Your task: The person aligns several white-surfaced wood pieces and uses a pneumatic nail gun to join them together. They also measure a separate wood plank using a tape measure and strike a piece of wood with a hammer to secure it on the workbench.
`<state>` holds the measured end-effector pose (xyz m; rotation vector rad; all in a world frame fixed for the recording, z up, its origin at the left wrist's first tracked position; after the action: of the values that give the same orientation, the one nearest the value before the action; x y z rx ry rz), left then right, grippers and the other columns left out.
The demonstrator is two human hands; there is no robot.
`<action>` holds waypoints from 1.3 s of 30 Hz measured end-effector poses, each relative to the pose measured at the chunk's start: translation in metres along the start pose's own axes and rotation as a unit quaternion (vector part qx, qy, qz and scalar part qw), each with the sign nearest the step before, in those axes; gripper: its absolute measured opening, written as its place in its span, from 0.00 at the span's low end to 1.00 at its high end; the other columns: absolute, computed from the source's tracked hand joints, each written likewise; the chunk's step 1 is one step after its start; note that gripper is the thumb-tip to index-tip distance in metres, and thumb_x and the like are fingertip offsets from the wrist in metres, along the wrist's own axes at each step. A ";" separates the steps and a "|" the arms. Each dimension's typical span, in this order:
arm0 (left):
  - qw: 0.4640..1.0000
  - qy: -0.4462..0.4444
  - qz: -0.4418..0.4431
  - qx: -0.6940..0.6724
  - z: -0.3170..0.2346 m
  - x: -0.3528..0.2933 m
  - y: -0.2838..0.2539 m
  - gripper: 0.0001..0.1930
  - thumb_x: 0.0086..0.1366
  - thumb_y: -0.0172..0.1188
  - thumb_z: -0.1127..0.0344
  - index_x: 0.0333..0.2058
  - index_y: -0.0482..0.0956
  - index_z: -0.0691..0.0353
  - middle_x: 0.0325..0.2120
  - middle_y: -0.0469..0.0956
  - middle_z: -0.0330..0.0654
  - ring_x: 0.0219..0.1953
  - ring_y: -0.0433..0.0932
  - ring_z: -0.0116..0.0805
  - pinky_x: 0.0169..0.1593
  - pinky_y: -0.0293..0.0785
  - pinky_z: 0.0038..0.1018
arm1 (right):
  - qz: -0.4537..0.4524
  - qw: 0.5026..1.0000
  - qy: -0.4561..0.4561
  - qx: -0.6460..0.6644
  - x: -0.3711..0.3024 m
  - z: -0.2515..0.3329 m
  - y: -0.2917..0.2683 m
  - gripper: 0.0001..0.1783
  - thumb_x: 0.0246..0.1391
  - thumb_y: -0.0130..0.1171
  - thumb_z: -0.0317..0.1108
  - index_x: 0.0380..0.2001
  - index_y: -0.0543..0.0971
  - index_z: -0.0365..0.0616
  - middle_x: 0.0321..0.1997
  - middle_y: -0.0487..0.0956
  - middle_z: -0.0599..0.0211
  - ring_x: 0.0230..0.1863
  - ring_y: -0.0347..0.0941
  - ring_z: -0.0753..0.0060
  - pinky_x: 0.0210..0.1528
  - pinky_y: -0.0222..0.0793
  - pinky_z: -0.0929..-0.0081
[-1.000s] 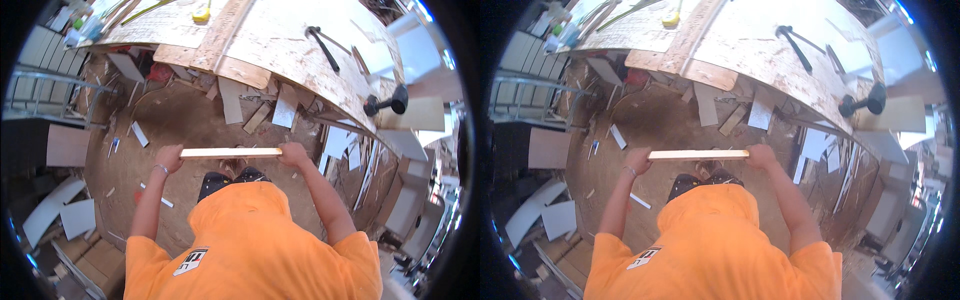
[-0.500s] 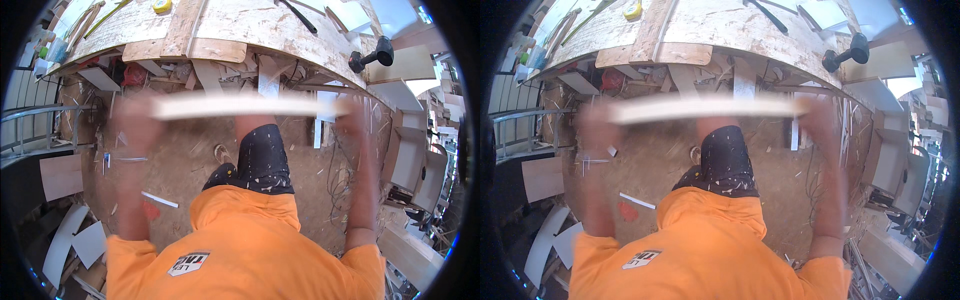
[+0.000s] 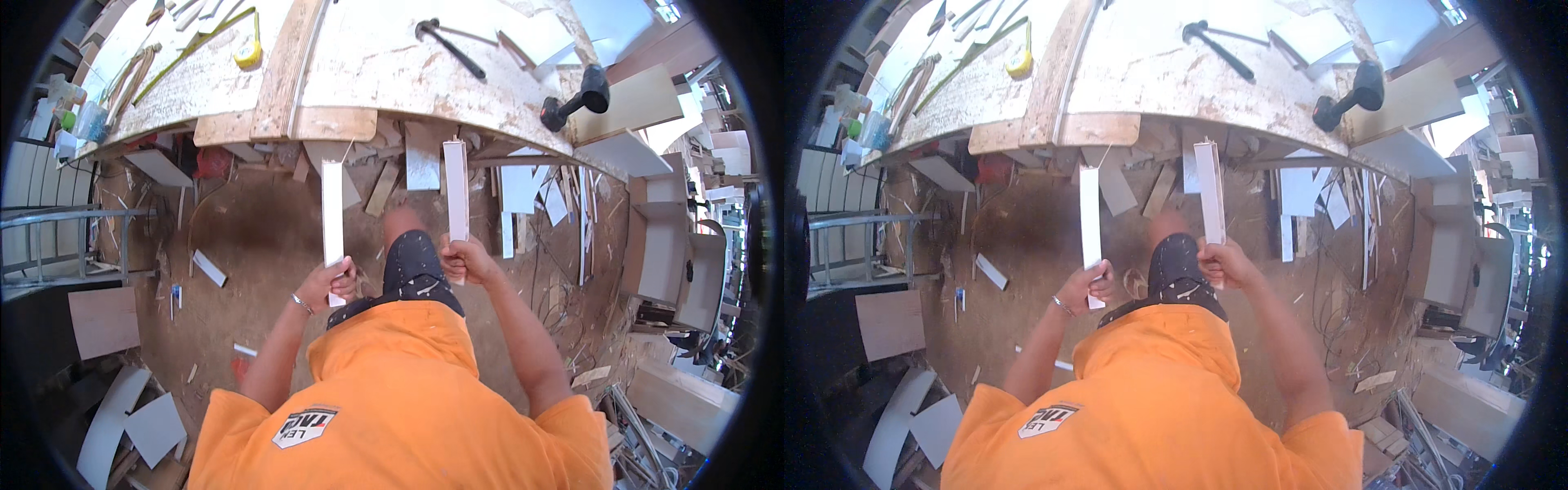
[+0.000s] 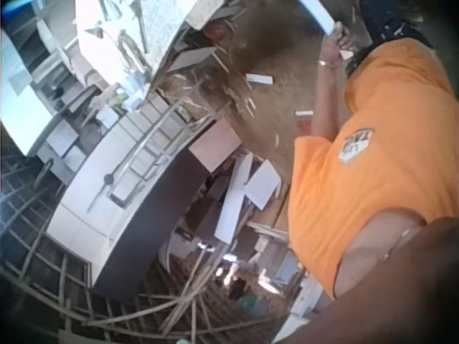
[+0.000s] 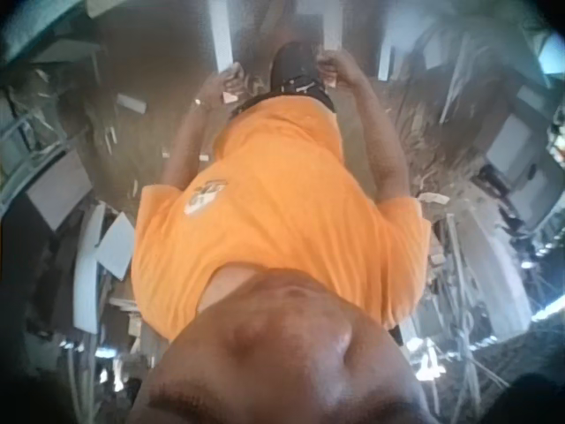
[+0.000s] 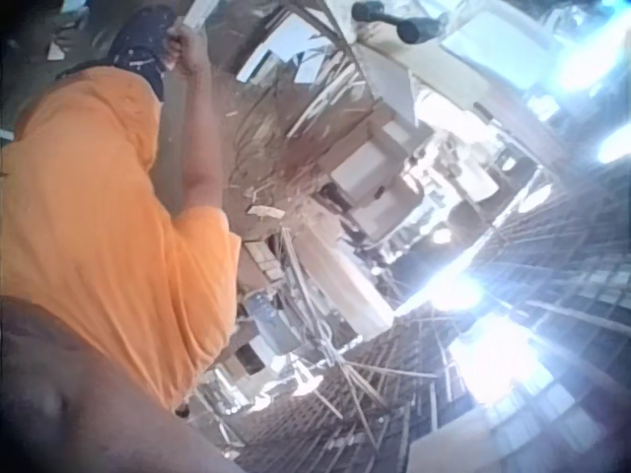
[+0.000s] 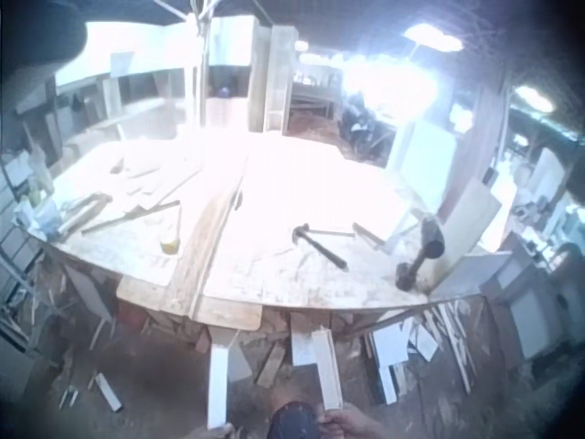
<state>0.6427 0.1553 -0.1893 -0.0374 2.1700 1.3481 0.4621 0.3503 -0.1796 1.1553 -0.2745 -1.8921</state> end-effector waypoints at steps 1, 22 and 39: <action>0.995 0.011 -0.059 0.074 -0.011 0.006 -0.004 0.17 0.70 0.63 0.49 0.39 0.77 0.59 0.17 0.60 0.25 0.19 0.58 0.18 0.26 0.60 0.20 | 0.051 0.997 -0.027 0.054 -0.003 0.018 0.029 0.06 0.60 0.56 0.33 0.32 0.71 0.44 0.17 0.62 0.74 0.15 0.58 0.80 0.21 0.58 0.77; 0.920 0.366 -0.101 0.096 -0.150 0.185 0.247 0.23 0.75 0.53 0.44 0.43 0.73 0.62 0.27 0.75 0.40 0.25 0.75 0.32 0.33 0.76 0.30 | 0.220 0.973 0.042 0.052 -0.018 0.075 0.013 0.16 0.60 0.61 0.42 0.41 0.73 0.40 0.19 0.66 0.73 0.13 0.62 0.79 0.18 0.61 0.76; 0.853 0.289 -0.326 0.289 -0.218 0.139 0.124 0.25 0.76 0.49 0.44 0.38 0.76 0.65 0.19 0.70 0.37 0.22 0.71 0.27 0.31 0.71 0.27 | -0.312 0.844 -0.317 0.300 0.061 0.193 -0.326 0.52 0.53 0.68 0.65 0.71 0.61 0.46 0.68 0.68 0.51 0.71 0.61 0.48 0.72 0.59 0.48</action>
<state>0.3884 0.0730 -0.0856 -0.9594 2.5947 0.2765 0.1117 0.4496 -0.2999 1.0239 -1.0186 -2.8850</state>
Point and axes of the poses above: each hand's wrist, its own x-axis towards the middle knuckle, its own y-axis out of the palm, z = x × y, the point moved 9 cm from there along x, towards the middle knuckle
